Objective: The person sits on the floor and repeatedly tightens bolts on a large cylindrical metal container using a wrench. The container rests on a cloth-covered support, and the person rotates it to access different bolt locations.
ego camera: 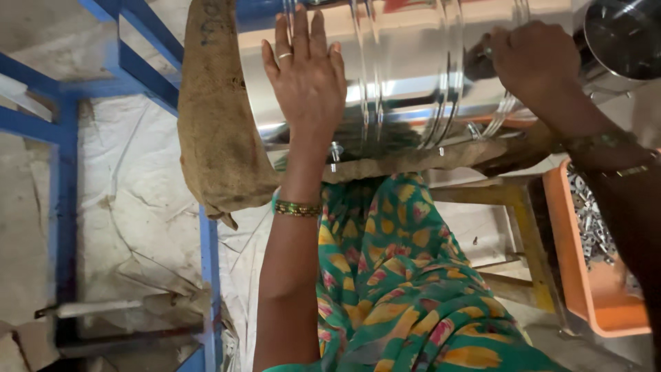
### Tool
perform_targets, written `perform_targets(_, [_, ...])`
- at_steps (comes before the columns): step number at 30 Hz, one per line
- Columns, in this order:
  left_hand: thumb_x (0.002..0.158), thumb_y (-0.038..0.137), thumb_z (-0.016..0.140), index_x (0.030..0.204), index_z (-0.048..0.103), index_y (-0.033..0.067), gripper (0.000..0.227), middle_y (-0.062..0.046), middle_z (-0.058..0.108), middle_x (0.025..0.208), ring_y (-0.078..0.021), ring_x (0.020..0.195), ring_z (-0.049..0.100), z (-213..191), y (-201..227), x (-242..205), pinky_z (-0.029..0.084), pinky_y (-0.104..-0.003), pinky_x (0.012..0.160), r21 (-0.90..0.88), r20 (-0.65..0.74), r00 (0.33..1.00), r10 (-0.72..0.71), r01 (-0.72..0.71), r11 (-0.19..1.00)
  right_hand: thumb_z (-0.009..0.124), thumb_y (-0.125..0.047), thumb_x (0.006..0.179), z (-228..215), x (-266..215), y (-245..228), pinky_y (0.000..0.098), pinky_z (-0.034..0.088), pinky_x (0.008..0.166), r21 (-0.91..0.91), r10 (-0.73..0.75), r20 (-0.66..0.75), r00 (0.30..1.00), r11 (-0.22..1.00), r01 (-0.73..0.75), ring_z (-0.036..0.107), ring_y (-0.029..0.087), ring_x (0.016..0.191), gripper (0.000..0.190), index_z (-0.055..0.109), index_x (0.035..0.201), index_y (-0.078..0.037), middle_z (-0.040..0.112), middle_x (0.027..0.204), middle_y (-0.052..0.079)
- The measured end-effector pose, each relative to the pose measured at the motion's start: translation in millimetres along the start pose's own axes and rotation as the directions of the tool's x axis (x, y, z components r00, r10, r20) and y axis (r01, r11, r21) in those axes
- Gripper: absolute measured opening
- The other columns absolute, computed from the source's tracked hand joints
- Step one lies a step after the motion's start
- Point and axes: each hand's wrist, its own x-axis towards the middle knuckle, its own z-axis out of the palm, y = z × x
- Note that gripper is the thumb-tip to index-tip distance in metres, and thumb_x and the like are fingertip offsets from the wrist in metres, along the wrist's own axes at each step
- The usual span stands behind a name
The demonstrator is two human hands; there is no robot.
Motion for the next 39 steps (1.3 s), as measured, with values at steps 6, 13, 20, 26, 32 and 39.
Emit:
perform_targets(6, [0.11,0.029,0.054,0.146,0.057,0.0056,0.043,-0.013,0.051,0.156,-0.0356,0.15,0.039,-7,3,5,0.022,-0.058,0.126,0.017,0.024,0.999,-0.029,0.029,0.999,0.032,-0.035,0.123,-17,14,-22,0.05,0.06,0.083,-0.006,0.127,0.275,0.953,0.991,-0.13,0.074,0.04,0.078,0.064,0.075,0.095,0.003,0.074,0.087,0.026])
perform_targets(13, [0.108,0.029,0.052,0.152,0.053,0.0091,0.048,-0.012,0.045,0.162,-0.0351,0.154,0.033,-52,24,-57,0.017,-0.056,0.126,-0.047,0.064,0.996,-0.06,0.063,0.997,0.036,-0.042,0.124,-26,-89,-57,0.0519,0.056,0.075,0.041,0.194,-0.047,0.98,0.981,-0.192,0.068,0.042,0.075,0.065,0.075,0.088,-0.003,0.07,0.083,0.022])
perform_targets(20, [0.101,0.033,0.065,0.139,0.066,0.0161,0.041,-0.011,0.052,0.156,-0.0366,0.145,0.043,-81,35,-188,0.018,-0.054,0.124,-0.007,-0.018,1.0,-0.003,0.003,1.0,0.046,-0.028,0.111,-21,-221,-86,0.0448,0.049,0.059,0.593,0.29,0.071,0.954,0.758,-0.274,0.062,0.033,0.059,0.041,0.068,0.096,0.002,0.062,0.07,0.021])
perform_targets(26, [0.097,0.041,0.064,0.135,0.064,0.0139,0.047,-0.014,0.05,0.151,-0.0376,0.144,0.034,-110,34,-245,0.014,-0.055,0.121,-0.126,0.014,0.999,0.041,-0.039,0.991,0.049,-0.035,0.107,9,-268,-99,0.0417,0.05,0.059,0.746,0.347,0.18,0.92,0.562,-0.358,0.064,0.027,0.06,0.043,0.064,0.09,0.001,0.064,0.068,0.015])
perform_targets(32, [0.103,0.033,0.061,0.139,0.061,0.0098,0.043,-0.011,0.053,0.15,-0.0317,0.148,0.04,-136,18,-180,0.019,-0.056,0.125,-0.184,-0.002,0.995,-0.096,0.094,0.978,0.057,-0.041,0.101,-4,-249,-62,0.0423,0.051,0.061,0.586,0.149,0.271,0.951,0.758,-0.286,0.067,0.028,0.064,0.043,0.069,0.085,-0.003,0.069,0.071,0.013])
perform_targets(39, [0.102,0.043,0.068,0.141,0.052,-0.0062,0.065,-0.03,0.056,0.132,-0.0481,0.108,0.06,-124,-5,-84,0.046,-0.058,0.087,-0.019,-0.001,0.945,-0.328,0.328,0.944,0.059,-0.029,0.117,-59,-205,-17,0.0393,0.051,0.075,0.637,0.353,-0.168,0.92,0.751,-0.172,0.064,0.025,0.081,0.035,0.069,0.115,0.004,0.067,0.092,0.017])
